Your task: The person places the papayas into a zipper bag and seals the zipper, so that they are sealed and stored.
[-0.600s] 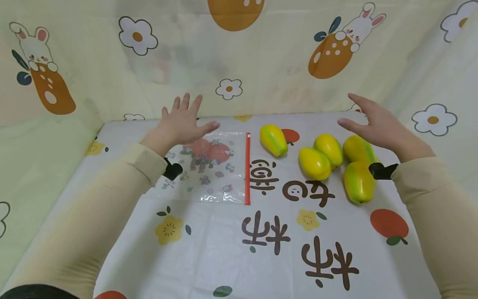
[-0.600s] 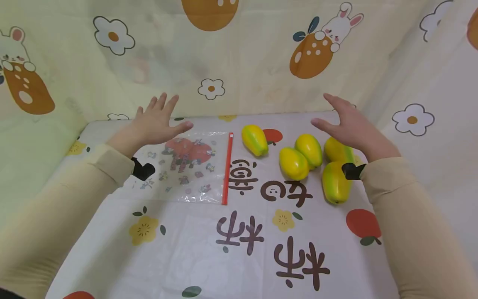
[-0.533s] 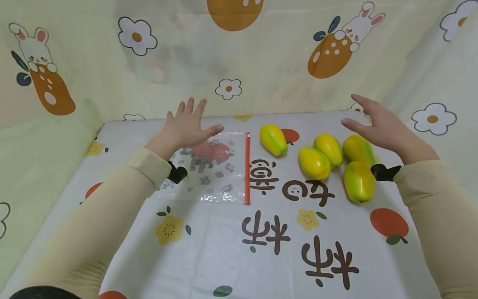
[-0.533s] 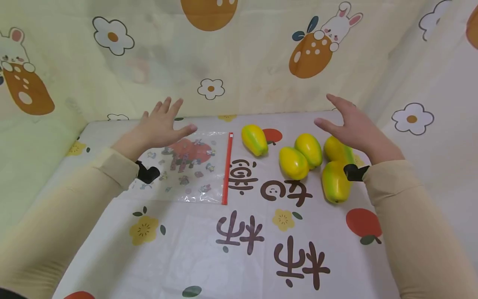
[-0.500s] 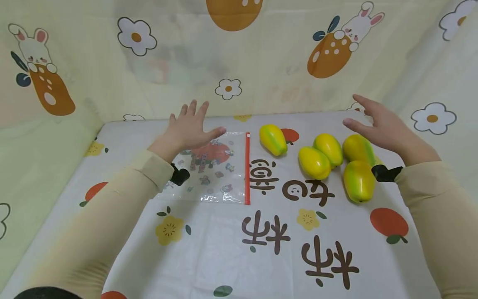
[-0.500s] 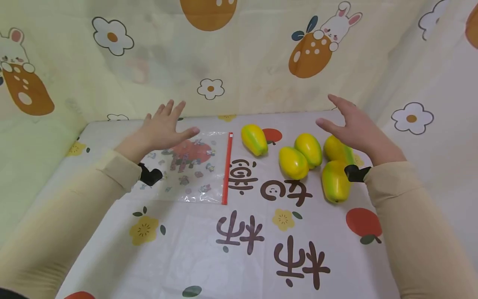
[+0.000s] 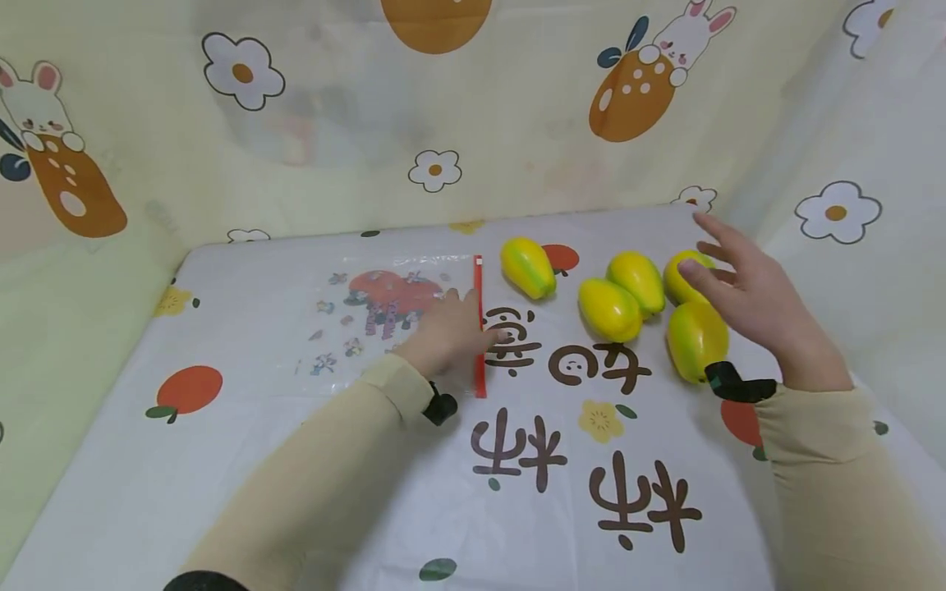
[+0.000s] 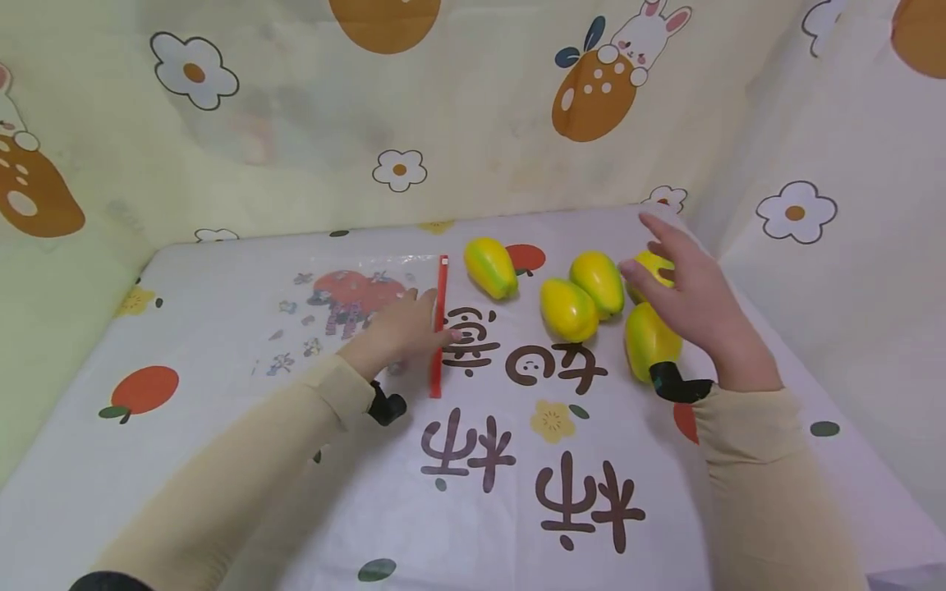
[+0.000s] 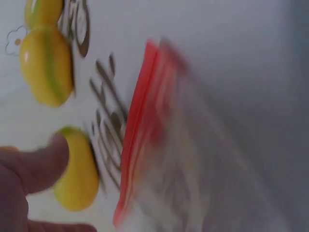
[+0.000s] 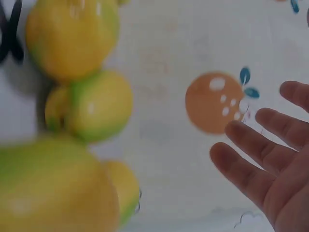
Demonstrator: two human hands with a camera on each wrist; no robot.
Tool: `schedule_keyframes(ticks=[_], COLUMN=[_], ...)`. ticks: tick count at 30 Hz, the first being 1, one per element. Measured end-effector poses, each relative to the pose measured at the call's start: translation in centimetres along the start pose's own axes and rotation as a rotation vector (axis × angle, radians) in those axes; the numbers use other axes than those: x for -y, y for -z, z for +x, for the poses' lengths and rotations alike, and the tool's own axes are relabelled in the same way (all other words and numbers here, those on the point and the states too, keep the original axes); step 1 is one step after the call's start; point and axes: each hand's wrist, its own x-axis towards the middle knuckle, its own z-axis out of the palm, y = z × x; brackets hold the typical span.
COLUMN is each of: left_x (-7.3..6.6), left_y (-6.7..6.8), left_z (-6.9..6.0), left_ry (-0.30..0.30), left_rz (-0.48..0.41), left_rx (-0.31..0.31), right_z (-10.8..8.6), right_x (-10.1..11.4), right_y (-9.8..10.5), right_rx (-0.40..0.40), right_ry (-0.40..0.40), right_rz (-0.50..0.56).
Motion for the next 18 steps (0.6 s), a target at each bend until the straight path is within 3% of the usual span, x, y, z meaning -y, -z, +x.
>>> schedule_keyframes(ticks=[4,9,14,18], left_x=[-1.5,-2.2,-2.2,-1.7], left_y=[-1.6,-2.4,-2.8,-2.9], left_z=[0.2,0.1,0.0,0.2], left_ry=[0.072,0.119,0.105,0.107], left_rz=[0.004,0.017,0.047,0.002], left_rx=[-0.038,-0.085,-0.113,-0.139], right_z=[-0.7,0.5,3.3,5.0], right_x=[2.9,5.9,6.8,6.7], right_y=[-2.7,-7.4,-12.2,-14.8], right_rx=[0.032,0.143,0.254,0.321], right_ry=[0.085,0.166,0.160,0.111], right_rz=[0.031,0.042,0.076,0.116])
